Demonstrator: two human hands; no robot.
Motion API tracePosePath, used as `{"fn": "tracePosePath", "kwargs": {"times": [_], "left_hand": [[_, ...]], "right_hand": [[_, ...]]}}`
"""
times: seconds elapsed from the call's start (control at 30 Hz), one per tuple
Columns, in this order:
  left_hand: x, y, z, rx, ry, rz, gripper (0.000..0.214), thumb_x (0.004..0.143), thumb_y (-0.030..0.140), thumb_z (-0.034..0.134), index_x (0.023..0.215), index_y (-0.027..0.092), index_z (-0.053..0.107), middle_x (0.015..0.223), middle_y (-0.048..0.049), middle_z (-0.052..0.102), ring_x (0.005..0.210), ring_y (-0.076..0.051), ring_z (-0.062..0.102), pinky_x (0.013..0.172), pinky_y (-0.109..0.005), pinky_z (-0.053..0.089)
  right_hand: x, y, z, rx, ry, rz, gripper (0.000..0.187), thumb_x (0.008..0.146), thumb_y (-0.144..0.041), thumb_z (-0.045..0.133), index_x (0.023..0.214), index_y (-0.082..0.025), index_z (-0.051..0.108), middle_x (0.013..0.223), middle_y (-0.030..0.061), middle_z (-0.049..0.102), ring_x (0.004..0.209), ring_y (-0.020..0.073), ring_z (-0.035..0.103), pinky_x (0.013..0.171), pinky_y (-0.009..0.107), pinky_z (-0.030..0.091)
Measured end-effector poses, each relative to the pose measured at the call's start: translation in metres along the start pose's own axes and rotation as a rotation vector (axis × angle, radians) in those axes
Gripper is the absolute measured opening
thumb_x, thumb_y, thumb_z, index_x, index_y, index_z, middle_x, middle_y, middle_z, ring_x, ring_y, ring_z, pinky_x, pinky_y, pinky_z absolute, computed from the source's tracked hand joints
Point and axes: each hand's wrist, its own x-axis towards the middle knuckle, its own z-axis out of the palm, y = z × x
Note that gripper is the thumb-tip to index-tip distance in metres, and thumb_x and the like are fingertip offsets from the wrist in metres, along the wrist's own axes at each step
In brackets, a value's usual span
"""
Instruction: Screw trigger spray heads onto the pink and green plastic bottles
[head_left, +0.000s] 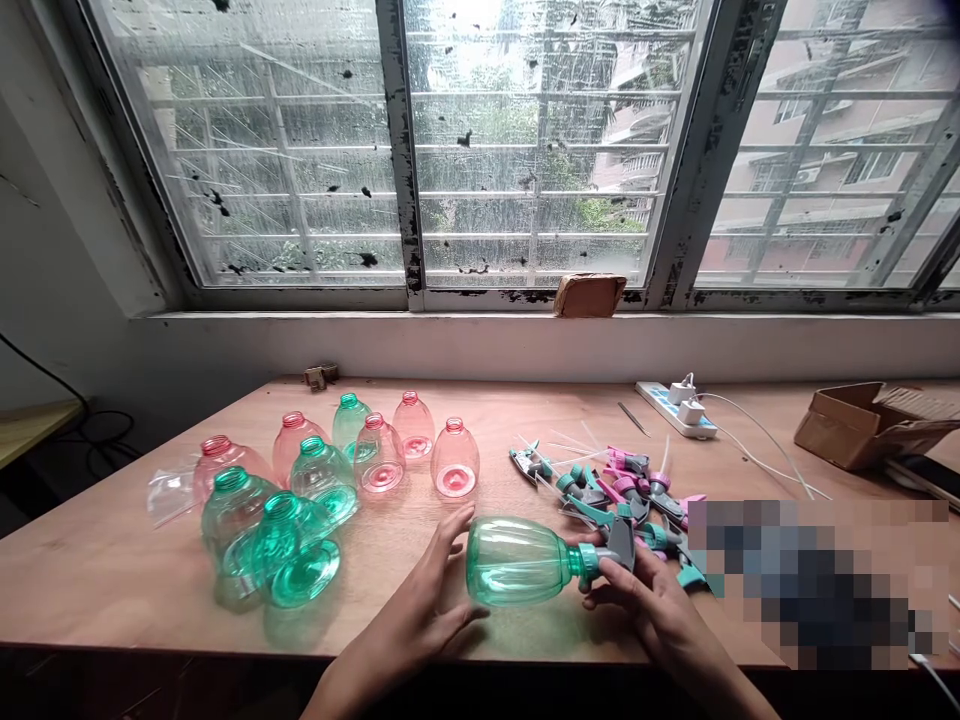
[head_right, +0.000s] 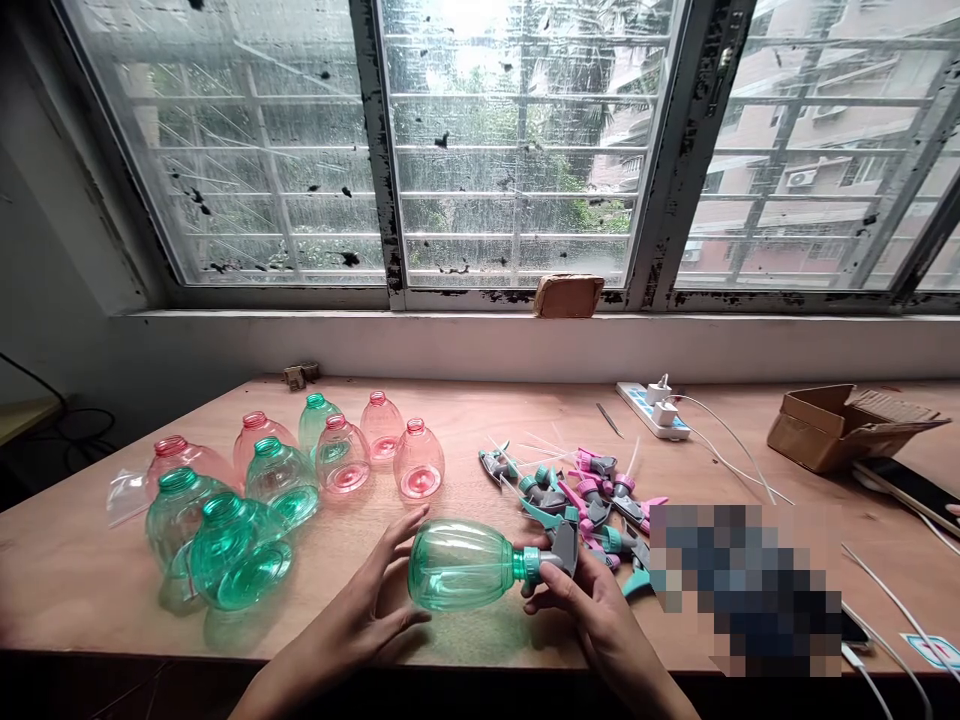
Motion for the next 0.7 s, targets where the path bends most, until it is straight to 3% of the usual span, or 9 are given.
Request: {"fn": "tracePosePath", "kwargs": {"times": [0.13,0.23,0.33,0.4,0.53,0.7], "left_hand": [[0.0000,0.0057,-0.0018,0.006,-0.063,-0.092,0.091,0.088,0.014,0.073,0.160,0.036,0.021,0.169,-0.0053,0.030,0.154,-0.032,0.031,0.127,-0.048,0.029],[0.0003,0.0074,-0.0053,-0.046,-0.083,-0.119,0.088,0.089,0.029,0.077,0.160,0.035,0.025,0.168,-0.0071,0.032,0.153,-0.035,0.032,0.126,-0.051,0.028],[-0.0001,0.0041,-0.0074,-0.154,-0.107,-0.124,0.065,0.101,0.050,0.057,0.158,0.032,0.031,0.162,-0.0105,0.042,0.147,-0.036,0.042,0.122,-0.053,0.035],[0.0001,0.0011,-0.0071,-0.196,-0.094,-0.133,0.056,0.105,0.053,0.046,0.155,0.031,0.035,0.153,-0.0112,0.050,0.142,-0.035,0.048,0.118,-0.052,0.040],[0.0023,-0.0021,-0.0040,-0.266,-0.081,-0.132,0.052,0.103,0.045,0.056,0.150,0.033,0.039,0.148,-0.0099,0.052,0.131,-0.031,0.058,0.112,-0.048,0.047],[0.0035,-0.0010,-0.0019,-0.217,-0.082,-0.100,0.081,0.088,0.020,0.075,0.153,0.036,0.030,0.157,-0.0086,0.043,0.136,-0.031,0.054,0.117,-0.048,0.042]], "right_hand": [[-0.0011,0.0003,-0.0008,-0.001,-0.005,0.011,0.027,0.082,-0.039,0.087,0.102,-0.023,0.079,0.088,0.0026,0.075,0.075,0.0207,0.073,0.070,0.035,0.064],[-0.0009,0.0023,-0.0018,0.017,-0.005,0.015,0.027,0.081,-0.038,0.087,0.101,-0.023,0.078,0.085,0.0021,0.076,0.075,0.0211,0.073,0.070,0.035,0.064],[0.0004,0.0045,-0.0028,0.045,0.014,0.008,0.027,0.080,-0.037,0.088,0.100,-0.023,0.078,0.082,0.0013,0.075,0.074,0.0213,0.073,0.069,0.036,0.064],[0.0007,0.0045,-0.0029,0.054,0.020,0.006,0.027,0.080,-0.037,0.088,0.100,-0.023,0.078,0.081,0.0012,0.074,0.073,0.0217,0.073,0.069,0.036,0.064],[-0.0004,0.0010,-0.0020,0.049,0.011,0.010,0.026,0.081,-0.036,0.087,0.101,-0.023,0.078,0.086,0.0016,0.074,0.074,0.0212,0.073,0.070,0.035,0.064],[-0.0007,0.0003,-0.0018,0.017,0.005,0.010,0.028,0.082,-0.038,0.086,0.104,-0.022,0.077,0.097,0.0036,0.075,0.077,0.0211,0.073,0.071,0.035,0.064]]}}
